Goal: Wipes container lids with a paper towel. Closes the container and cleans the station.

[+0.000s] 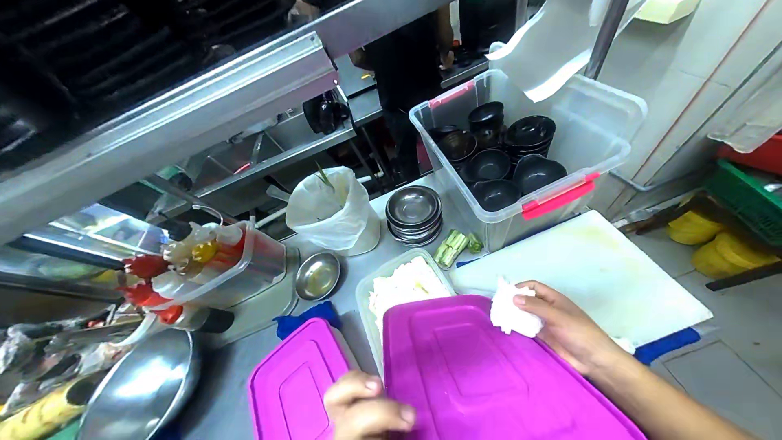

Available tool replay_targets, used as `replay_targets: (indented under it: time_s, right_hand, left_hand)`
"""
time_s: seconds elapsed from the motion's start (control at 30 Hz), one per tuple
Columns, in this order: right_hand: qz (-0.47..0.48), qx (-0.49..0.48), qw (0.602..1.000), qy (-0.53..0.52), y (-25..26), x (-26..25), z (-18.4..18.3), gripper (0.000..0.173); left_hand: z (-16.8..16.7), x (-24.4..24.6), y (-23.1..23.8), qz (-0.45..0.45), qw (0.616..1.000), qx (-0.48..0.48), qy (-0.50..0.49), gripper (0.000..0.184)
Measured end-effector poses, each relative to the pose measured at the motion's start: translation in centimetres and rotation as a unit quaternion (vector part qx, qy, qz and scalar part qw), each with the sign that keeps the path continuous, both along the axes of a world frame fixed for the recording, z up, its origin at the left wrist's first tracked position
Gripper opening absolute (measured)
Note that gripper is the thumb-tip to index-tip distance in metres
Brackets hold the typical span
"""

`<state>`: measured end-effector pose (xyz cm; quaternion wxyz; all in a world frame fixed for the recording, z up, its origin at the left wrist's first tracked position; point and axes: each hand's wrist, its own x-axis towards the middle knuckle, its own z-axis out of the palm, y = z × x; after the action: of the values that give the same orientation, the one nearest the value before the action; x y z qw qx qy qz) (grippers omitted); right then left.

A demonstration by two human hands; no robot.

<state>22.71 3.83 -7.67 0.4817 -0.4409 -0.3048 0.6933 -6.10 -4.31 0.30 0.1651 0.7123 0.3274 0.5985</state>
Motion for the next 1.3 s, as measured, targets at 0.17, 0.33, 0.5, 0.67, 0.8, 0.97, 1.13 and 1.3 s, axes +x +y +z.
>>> replay_targets:
  time_s: [0.17,0.33,0.5,0.67,0.8,0.97,1.13,1.3]
  right_hand:
    - [-0.135,0.184,0.942,-0.246,-0.5,-3.7,-0.8,0.026]
    - [-0.166,0.371,0.865,-0.293,0.0,-5.1,-1.8,0.025]
    - [-0.133,0.39,0.835,-0.365,0.9,-5.8,-0.5,0.027]
    - [-0.132,0.424,0.792,-0.42,6.3,-4.6,5.5,0.042]
    - [-0.108,0.445,0.779,-0.428,11.4,-6.5,8.8,0.046]
    - [0.036,0.511,0.763,-0.394,5.8,-11.2,9.5,0.044]
    - [0.17,0.627,0.677,-0.346,-3.7,-13.4,8.2,0.037]
    - [0.081,0.565,0.719,-0.397,4.1,-11.1,8.9,0.034]
  left_hand:
    - [-5.4,0.7,0.2,0.119,0.905,-0.171,-0.372,0.055]
    - [-5.1,1.2,-5.7,-0.119,0.778,-0.237,-0.569,0.058]
    - [-3.9,1.1,-6.0,-0.066,0.825,-0.265,-0.494,0.03]
    - [-3.5,0.8,-4.7,-0.12,0.802,-0.252,-0.528,0.044]
    - [-3.4,1.7,-3.7,-0.153,0.817,-0.245,-0.498,0.048]
    - [-3.3,1.9,-2.7,-0.113,0.869,-0.25,-0.411,0.05]
    - [-2.1,2.2,-2.9,0.011,0.878,-0.296,-0.375,0.043]
    - [-2.0,1.1,-3.6,0.001,0.911,-0.264,-0.318,0.051]
